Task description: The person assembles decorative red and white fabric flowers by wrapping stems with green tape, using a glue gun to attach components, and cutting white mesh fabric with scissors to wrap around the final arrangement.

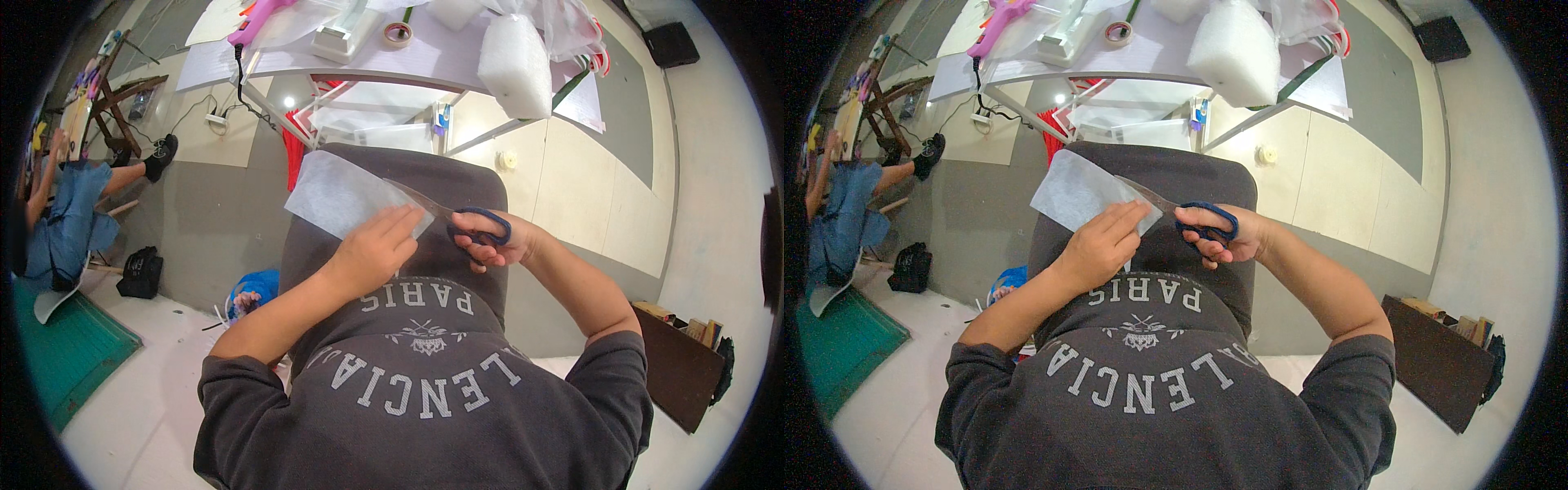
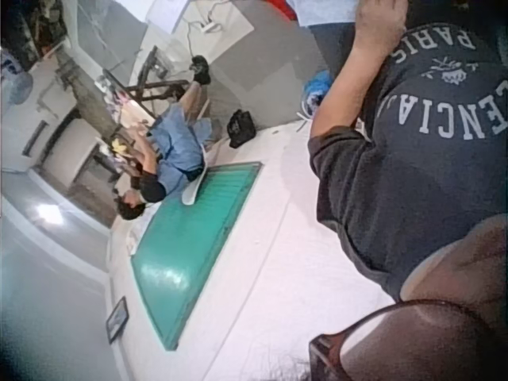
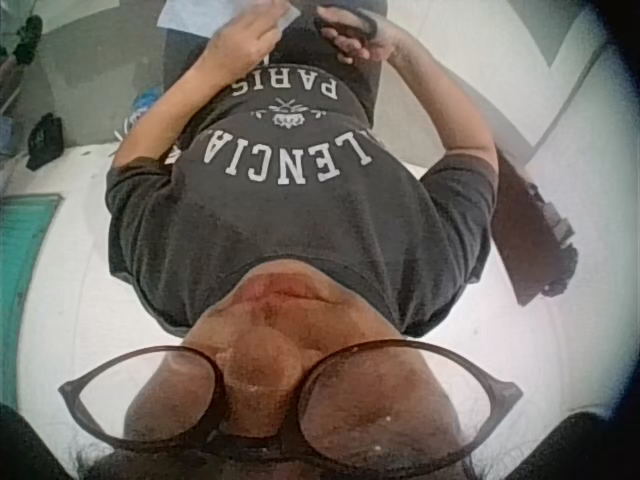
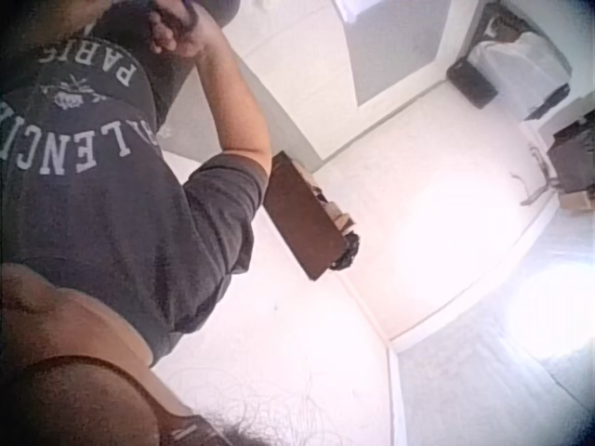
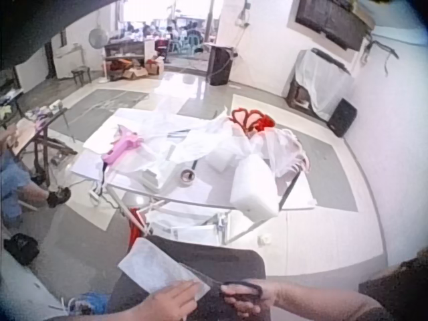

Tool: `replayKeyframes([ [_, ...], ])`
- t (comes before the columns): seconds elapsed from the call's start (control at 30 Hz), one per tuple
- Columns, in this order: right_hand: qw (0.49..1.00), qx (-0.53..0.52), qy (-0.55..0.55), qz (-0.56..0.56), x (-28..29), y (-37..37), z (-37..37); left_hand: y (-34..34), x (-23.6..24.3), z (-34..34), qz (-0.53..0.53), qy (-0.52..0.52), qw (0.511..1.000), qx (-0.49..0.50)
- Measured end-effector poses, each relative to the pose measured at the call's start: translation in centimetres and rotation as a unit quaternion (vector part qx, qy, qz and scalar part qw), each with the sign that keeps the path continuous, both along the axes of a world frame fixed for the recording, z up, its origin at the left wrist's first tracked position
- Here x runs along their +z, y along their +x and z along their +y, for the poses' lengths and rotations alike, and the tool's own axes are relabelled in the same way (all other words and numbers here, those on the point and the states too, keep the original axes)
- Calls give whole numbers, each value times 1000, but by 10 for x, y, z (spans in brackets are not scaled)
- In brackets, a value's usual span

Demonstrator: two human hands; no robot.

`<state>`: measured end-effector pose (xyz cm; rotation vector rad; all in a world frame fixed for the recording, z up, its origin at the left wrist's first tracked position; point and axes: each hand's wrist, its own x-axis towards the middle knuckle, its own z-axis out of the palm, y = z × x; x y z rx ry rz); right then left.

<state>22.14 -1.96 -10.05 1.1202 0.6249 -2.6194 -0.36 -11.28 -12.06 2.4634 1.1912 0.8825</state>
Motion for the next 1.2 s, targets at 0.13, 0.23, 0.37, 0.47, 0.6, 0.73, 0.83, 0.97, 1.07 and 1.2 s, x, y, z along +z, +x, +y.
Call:
replayKeyframes([
  [0.13, 1000, -19, -19, 4, -3, -2, 0, 0, 1, -2, -6, -4, 1000, -22],
  [0.23, 1000, -17, -17, -2, -4, -5, -1, 0, 3, -1, -22, -11, 999, -27],
  [0.37, 1000, -15, -1, -5, -6, -10, -1, -1, 4, -4, -39, -25, 998, -34],
  [0.47, 1000, -28, 2, -6, -5, -15, -1, -1, 6, -4, -51, -21, 998, -35],
  [0.6, 999, -45, 6, -14, -3, -21, -2, -2, 9, -6, -55, -22, 997, -49],
  [0.73, 998, -52, 22, -29, -4, -26, -4, -2, 11, -5, -60, -24, 997, -40],
  [0.83, 998, -54, 4, 16, -7, -28, -4, -2, 12, -6, -76, -37, 995, -50],
  [0.97, 997, -76, -22, -4, -3, -31, -4, 1, 17, -8, -79, -41, 994, -58],
  [1.07, 997, -78, -22, -18, -5, -33, -4, 2, 19, -8, -86, -40, 994, -53],
  [1.2, 997, -79, -4, 6, -14, -32, -7, 2, 22, -8, -100, -52, 992, -57],
])
